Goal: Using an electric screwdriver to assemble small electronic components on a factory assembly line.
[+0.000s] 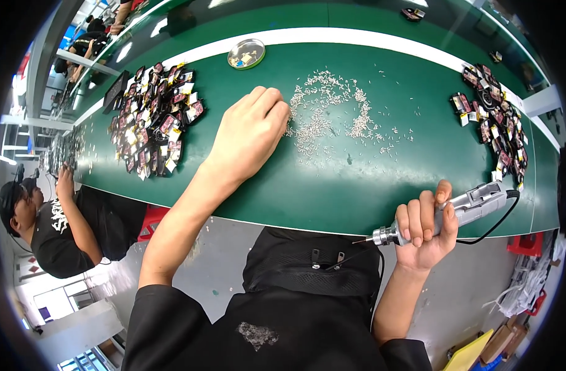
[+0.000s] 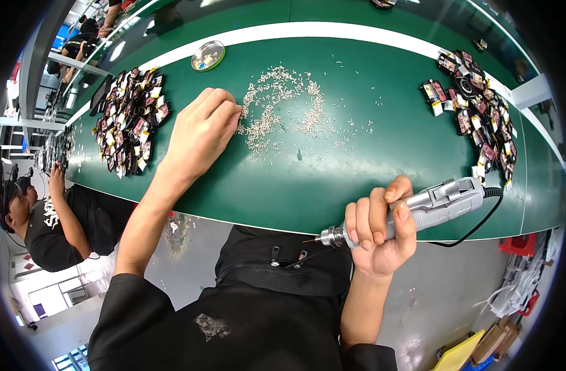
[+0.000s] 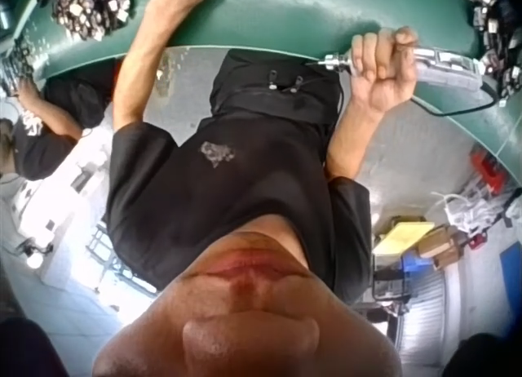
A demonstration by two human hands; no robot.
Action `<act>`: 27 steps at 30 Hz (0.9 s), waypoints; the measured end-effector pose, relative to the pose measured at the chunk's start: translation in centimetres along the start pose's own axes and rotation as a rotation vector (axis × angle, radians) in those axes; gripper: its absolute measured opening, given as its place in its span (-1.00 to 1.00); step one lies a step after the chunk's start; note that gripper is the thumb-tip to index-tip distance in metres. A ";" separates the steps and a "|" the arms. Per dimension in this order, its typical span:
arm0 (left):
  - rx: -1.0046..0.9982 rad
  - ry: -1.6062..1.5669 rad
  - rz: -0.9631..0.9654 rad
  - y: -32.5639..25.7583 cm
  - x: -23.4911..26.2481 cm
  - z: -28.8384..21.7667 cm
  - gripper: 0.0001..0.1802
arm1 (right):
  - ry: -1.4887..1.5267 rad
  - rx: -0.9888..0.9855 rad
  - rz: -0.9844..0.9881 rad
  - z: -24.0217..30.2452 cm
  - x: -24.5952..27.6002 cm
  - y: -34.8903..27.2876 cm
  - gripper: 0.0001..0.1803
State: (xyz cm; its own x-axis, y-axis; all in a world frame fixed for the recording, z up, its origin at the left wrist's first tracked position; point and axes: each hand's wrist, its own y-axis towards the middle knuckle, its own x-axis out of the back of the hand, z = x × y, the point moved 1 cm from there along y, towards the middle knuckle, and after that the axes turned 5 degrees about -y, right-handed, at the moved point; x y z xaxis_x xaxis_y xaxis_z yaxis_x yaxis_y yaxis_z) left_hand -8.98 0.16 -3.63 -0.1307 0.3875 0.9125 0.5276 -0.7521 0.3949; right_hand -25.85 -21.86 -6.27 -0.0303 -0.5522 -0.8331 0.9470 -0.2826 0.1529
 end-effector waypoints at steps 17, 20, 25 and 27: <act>-0.072 0.045 -0.023 0.4 -0.3 0.7 -0.84 | 0.038 -0.020 0.001 0.2 -0.3 -0.1 -0.87; -0.039 -0.074 -0.050 0.8 -0.2 1.1 -0.86 | 0.033 -0.014 -0.004 0.3 -0.2 -0.1 -0.86; 0.008 -0.152 -0.083 0.6 -0.1 1.2 -0.85 | 0.029 -0.009 -0.004 0.2 -0.2 0.1 -0.86; -0.014 -0.107 -0.085 0.6 -0.2 1.0 -0.84 | 0.030 -0.016 0.004 0.2 -0.2 0.2 -0.86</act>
State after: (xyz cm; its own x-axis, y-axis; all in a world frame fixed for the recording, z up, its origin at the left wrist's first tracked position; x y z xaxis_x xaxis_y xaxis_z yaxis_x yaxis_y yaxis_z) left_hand -7.78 0.18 -3.65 -0.0839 0.5046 0.8593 0.5069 -0.7208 0.4727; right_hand -25.72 -21.97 -6.01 -0.0168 -0.5297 -0.8480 0.9521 -0.2675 0.1482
